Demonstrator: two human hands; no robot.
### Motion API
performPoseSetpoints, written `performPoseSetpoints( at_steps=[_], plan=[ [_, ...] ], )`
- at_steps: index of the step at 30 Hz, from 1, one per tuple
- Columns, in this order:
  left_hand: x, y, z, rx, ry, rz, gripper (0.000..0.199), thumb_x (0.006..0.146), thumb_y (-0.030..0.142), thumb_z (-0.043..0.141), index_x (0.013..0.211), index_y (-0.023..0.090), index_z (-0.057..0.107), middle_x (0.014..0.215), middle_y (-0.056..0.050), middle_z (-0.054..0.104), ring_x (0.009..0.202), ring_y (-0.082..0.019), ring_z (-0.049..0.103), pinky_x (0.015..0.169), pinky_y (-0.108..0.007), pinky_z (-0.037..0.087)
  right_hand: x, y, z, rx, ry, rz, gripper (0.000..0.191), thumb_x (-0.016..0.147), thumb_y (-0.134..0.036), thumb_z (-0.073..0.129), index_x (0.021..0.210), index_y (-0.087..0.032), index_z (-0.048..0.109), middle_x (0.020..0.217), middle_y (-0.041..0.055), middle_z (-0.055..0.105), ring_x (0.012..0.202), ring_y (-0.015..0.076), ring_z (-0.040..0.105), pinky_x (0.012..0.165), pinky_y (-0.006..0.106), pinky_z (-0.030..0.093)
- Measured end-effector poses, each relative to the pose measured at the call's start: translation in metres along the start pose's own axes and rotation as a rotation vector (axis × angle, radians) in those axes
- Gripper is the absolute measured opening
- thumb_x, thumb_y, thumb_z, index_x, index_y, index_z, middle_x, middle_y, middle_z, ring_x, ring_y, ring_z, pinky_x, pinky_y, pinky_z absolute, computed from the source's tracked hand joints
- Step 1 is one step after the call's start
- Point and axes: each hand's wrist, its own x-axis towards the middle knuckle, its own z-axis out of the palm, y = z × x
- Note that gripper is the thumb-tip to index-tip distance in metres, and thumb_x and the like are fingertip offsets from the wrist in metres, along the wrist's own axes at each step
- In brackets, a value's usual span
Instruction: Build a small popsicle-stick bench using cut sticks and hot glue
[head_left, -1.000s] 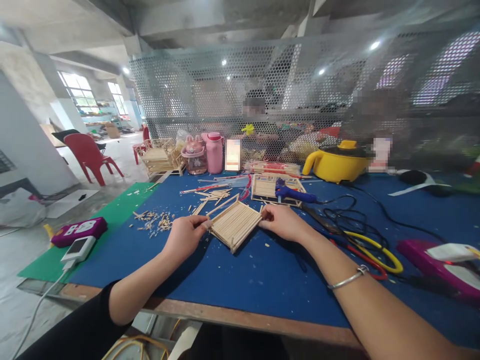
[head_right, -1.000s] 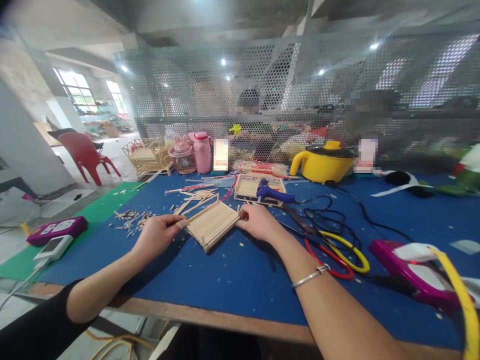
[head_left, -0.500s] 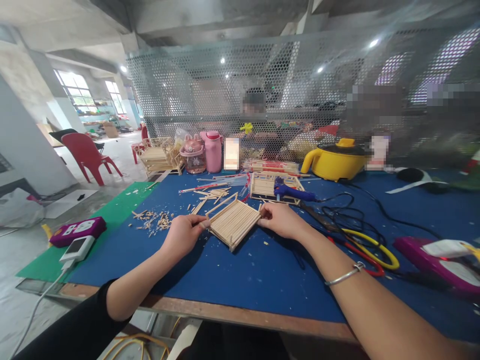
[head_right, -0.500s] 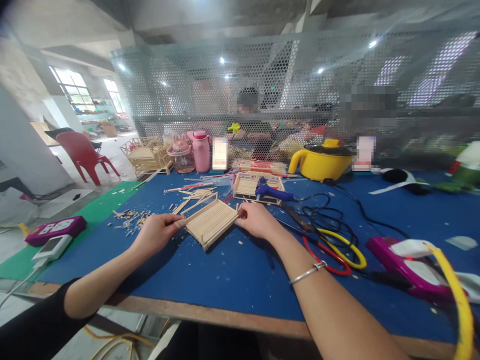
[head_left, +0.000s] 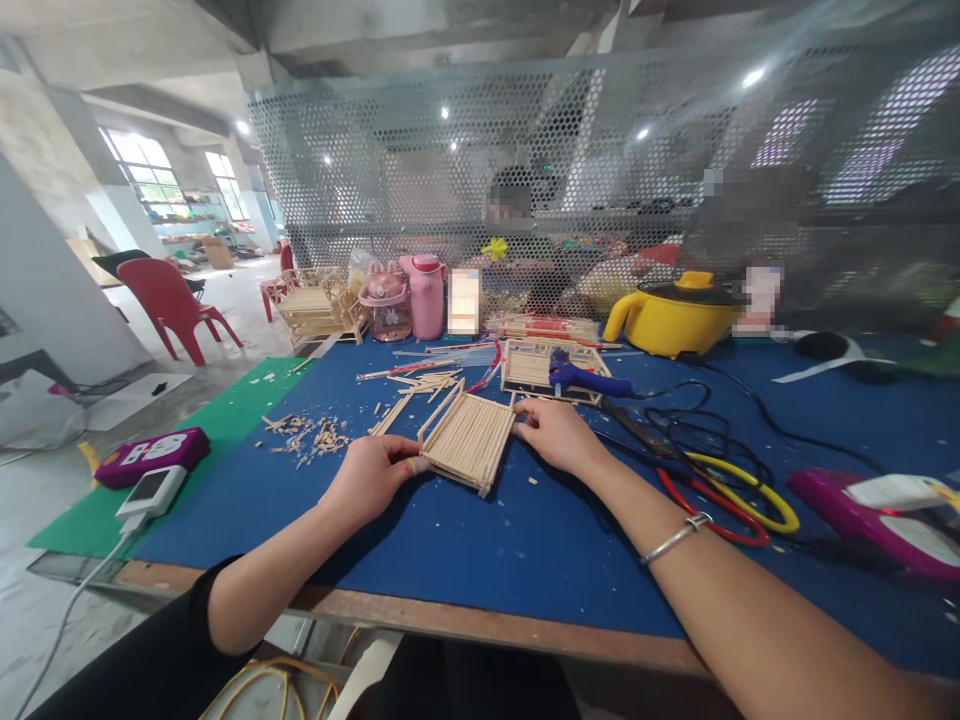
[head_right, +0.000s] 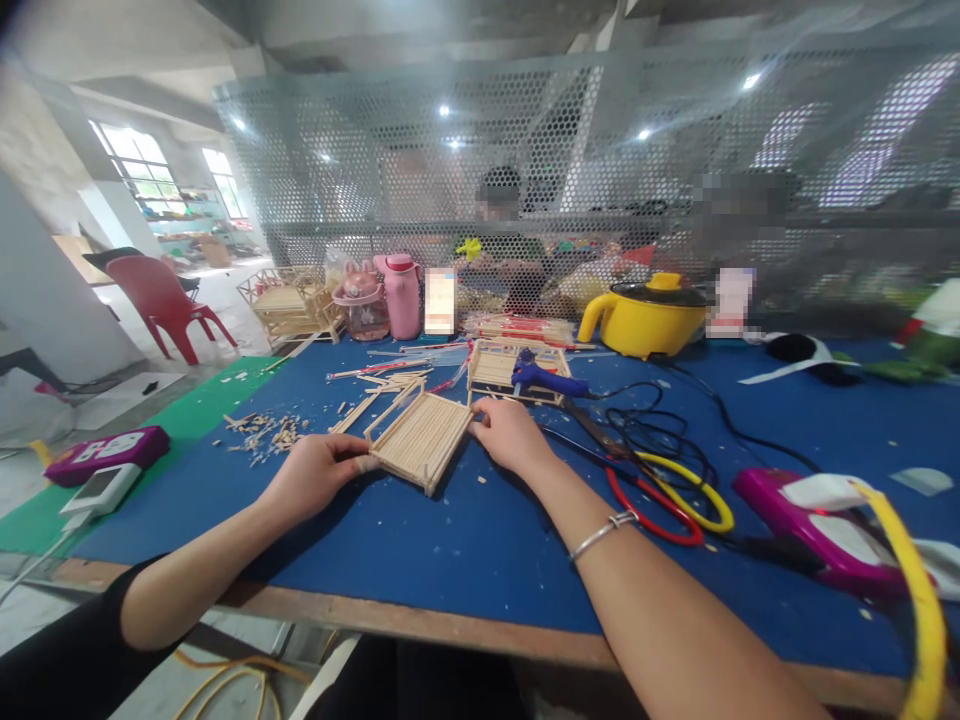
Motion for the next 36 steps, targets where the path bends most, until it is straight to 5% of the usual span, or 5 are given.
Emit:
performPoseSetpoints(
  at_steps=[14, 20, 27, 32, 36],
  plan=[
    [-0.002, 0.002, -0.007, 0.012, -0.239, 0.232, 0.021, 0.071, 0.038, 0.065, 0.082, 0.021, 0.070, 0.079, -0.001, 0.070, 0.072, -0.017, 0.061, 0.067, -0.025, 0.044, 0.002, -0.004, 0.001, 0.008, -0.001, 0.004, 0.024, 0.079, -0.020, 0.052, 0.095, -0.020, 0.070, 0.070, 0.0030, 0.068, 0.064, 0.0159, 0.058, 0.060, 0.023, 0.037],
    [0.051, 0.003, -0.039, 0.229, -0.160, 0.242, 0.032, 0.072, 0.031, 0.058, 0.100, 0.020, 0.069, 0.087, -0.003, 0.070, 0.074, -0.018, 0.060, 0.067, -0.026, 0.044, 0.003, 0.000, 0.001, 0.038, -0.029, 0.041, 0.034, 0.073, -0.015, 0.055, 0.106, -0.017, 0.065, 0.062, 0.0001, 0.064, 0.058, 0.0142, 0.055, 0.056, 0.023, 0.037],
    [0.093, 0.001, -0.009, 0.233, -0.284, 0.347, 0.047, 0.063, 0.026, 0.068, 0.109, 0.027, 0.067, 0.082, 0.001, 0.070, 0.075, -0.018, 0.061, 0.069, -0.024, 0.043, -0.001, 0.005, -0.003, 0.104, -0.052, 0.044, 0.036, 0.073, -0.018, 0.057, 0.109, -0.016, 0.062, 0.065, -0.0016, 0.061, 0.056, 0.0118, 0.053, 0.055, 0.022, 0.038],
    [0.093, -0.005, 0.006, 0.192, -0.183, 0.353, 0.018, 0.068, 0.026, 0.063, 0.082, 0.022, 0.072, 0.082, -0.003, 0.070, 0.083, -0.020, 0.060, 0.078, -0.026, 0.043, 0.000, 0.005, -0.002, 0.125, -0.063, 0.042, 0.034, 0.074, -0.018, 0.057, 0.107, -0.016, 0.063, 0.065, -0.0013, 0.061, 0.056, 0.0116, 0.053, 0.055, 0.022, 0.038],
    [0.088, 0.013, -0.031, 0.126, 0.021, 0.263, 0.032, 0.081, 0.035, 0.043, 0.085, 0.016, 0.068, 0.089, -0.010, 0.069, 0.086, -0.023, 0.060, 0.077, -0.034, 0.046, 0.000, 0.006, -0.003, 0.134, -0.069, 0.037, 0.036, 0.074, -0.019, 0.056, 0.109, -0.015, 0.063, 0.065, -0.0008, 0.061, 0.057, 0.0121, 0.053, 0.055, 0.023, 0.039]
  ],
)
